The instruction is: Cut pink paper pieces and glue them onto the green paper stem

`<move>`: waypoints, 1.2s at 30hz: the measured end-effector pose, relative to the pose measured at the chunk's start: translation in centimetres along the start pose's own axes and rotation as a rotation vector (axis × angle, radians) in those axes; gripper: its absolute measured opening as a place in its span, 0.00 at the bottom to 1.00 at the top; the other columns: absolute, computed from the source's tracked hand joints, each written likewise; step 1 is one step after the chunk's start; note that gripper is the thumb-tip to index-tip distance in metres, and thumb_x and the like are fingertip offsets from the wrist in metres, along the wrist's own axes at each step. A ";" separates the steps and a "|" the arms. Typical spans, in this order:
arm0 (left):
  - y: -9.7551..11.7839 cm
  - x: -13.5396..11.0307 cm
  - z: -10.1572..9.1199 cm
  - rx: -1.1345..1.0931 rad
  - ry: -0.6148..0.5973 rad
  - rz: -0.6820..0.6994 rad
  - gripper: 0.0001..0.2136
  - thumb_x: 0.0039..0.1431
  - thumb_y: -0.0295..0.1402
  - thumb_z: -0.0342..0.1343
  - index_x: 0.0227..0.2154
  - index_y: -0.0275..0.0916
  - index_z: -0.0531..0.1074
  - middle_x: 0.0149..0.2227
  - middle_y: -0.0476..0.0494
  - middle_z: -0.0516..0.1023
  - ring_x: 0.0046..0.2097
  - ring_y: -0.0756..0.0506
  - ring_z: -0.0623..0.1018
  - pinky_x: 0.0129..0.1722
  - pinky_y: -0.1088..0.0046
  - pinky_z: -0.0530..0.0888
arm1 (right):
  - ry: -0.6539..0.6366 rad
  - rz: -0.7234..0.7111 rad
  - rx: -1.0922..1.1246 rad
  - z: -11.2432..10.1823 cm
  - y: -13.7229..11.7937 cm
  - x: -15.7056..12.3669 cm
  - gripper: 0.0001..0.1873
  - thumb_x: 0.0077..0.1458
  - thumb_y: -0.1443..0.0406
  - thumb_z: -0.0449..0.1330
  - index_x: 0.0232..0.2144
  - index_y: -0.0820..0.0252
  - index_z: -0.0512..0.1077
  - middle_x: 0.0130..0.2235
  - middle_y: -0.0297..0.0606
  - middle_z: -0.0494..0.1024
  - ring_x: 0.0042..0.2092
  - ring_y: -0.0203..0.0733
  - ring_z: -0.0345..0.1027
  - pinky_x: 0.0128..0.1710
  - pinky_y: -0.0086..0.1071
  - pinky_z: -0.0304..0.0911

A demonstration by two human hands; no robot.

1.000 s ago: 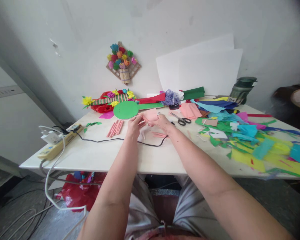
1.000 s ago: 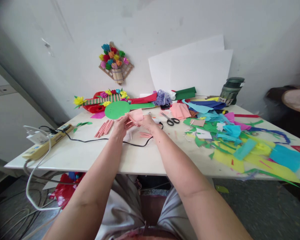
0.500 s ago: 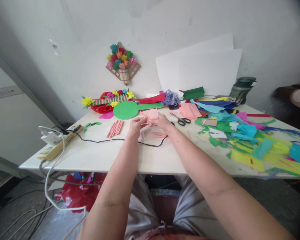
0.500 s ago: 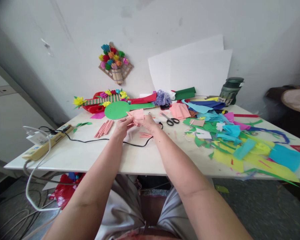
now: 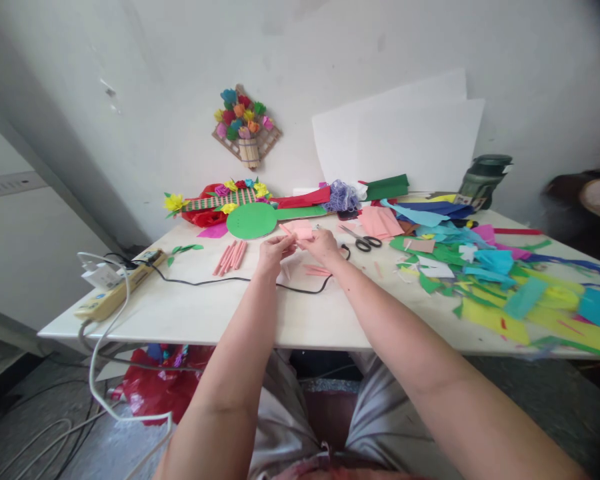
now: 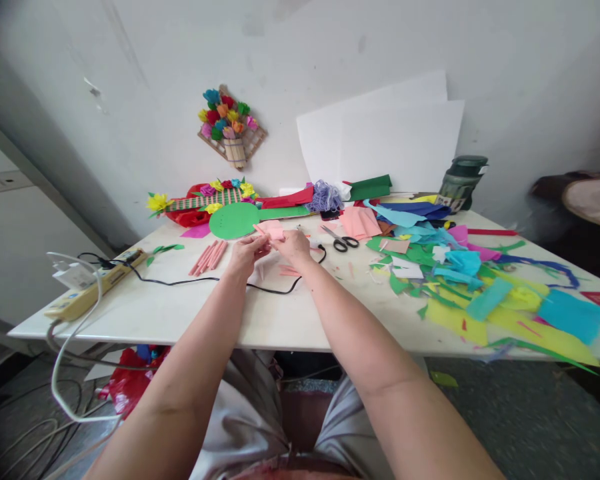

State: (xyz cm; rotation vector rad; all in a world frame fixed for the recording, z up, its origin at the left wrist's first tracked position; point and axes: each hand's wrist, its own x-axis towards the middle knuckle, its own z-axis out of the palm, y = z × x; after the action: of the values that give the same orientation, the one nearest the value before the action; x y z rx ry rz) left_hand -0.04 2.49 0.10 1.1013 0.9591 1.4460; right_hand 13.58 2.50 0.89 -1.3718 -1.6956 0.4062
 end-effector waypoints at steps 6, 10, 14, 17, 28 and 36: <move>-0.1 0.2 -0.2 -0.022 0.036 0.012 0.15 0.33 0.38 0.68 0.21 0.33 0.72 0.20 0.48 0.72 0.23 0.52 0.71 0.28 0.75 0.69 | -0.077 0.020 0.270 -0.1 0.8 0.5 0.20 0.46 0.53 0.56 0.16 0.63 0.68 0.17 0.32 0.66 0.23 0.34 0.60 0.24 0.26 0.53; -0.1 0.3 -0.3 -0.025 0.038 -0.005 0.14 0.34 0.37 0.67 0.23 0.33 0.73 0.20 0.46 0.73 0.24 0.51 0.72 0.28 0.75 0.69 | -0.009 0.014 0.180 -0.4 1.0 0.7 0.19 0.44 0.56 0.58 0.12 0.62 0.63 0.15 0.30 0.60 0.23 0.32 0.56 0.22 0.26 0.50; -0.2 0.3 -0.4 -0.052 0.010 -0.003 0.12 0.35 0.35 0.66 0.22 0.32 0.73 0.20 0.45 0.73 0.25 0.51 0.73 0.28 0.75 0.70 | -0.010 -0.010 0.180 -0.3 1.2 0.9 0.19 0.45 0.56 0.57 0.12 0.62 0.62 0.15 0.29 0.58 0.23 0.32 0.55 0.22 0.26 0.49; -0.2 0.4 -0.5 -0.088 -0.022 -0.003 0.12 0.35 0.34 0.65 0.22 0.32 0.73 0.21 0.46 0.73 0.25 0.51 0.73 0.28 0.74 0.70 | -0.016 0.021 0.200 -0.4 1.2 0.9 0.19 0.45 0.56 0.58 0.13 0.62 0.63 0.15 0.29 0.58 0.22 0.32 0.56 0.22 0.26 0.50; -0.5 0.7 -0.8 -0.134 -0.006 -0.026 0.12 0.35 0.34 0.66 0.22 0.32 0.73 0.22 0.47 0.73 0.25 0.52 0.72 0.28 0.75 0.70 | 0.137 0.236 -0.308 -5.4 1.8 1.7 0.13 0.53 0.59 0.54 0.29 0.61 0.76 0.35 0.44 0.78 0.39 0.43 0.71 0.35 0.30 0.63; -1.0 1.1 -1.3 -0.191 -0.060 -0.004 0.13 0.36 0.36 0.67 0.22 0.33 0.72 0.22 0.47 0.73 0.24 0.52 0.72 0.28 0.75 0.70 | 0.014 0.549 -0.676 -8.5 5.3 1.9 0.20 0.48 0.66 0.59 0.45 0.66 0.72 0.47 0.53 0.74 0.50 0.54 0.67 0.46 0.41 0.62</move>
State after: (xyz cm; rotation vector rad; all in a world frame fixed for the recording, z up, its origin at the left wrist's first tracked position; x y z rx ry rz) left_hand -1.04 3.68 -1.08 0.9961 0.7640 1.4609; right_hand 23.55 3.69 2.53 -2.3434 -1.4775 0.1100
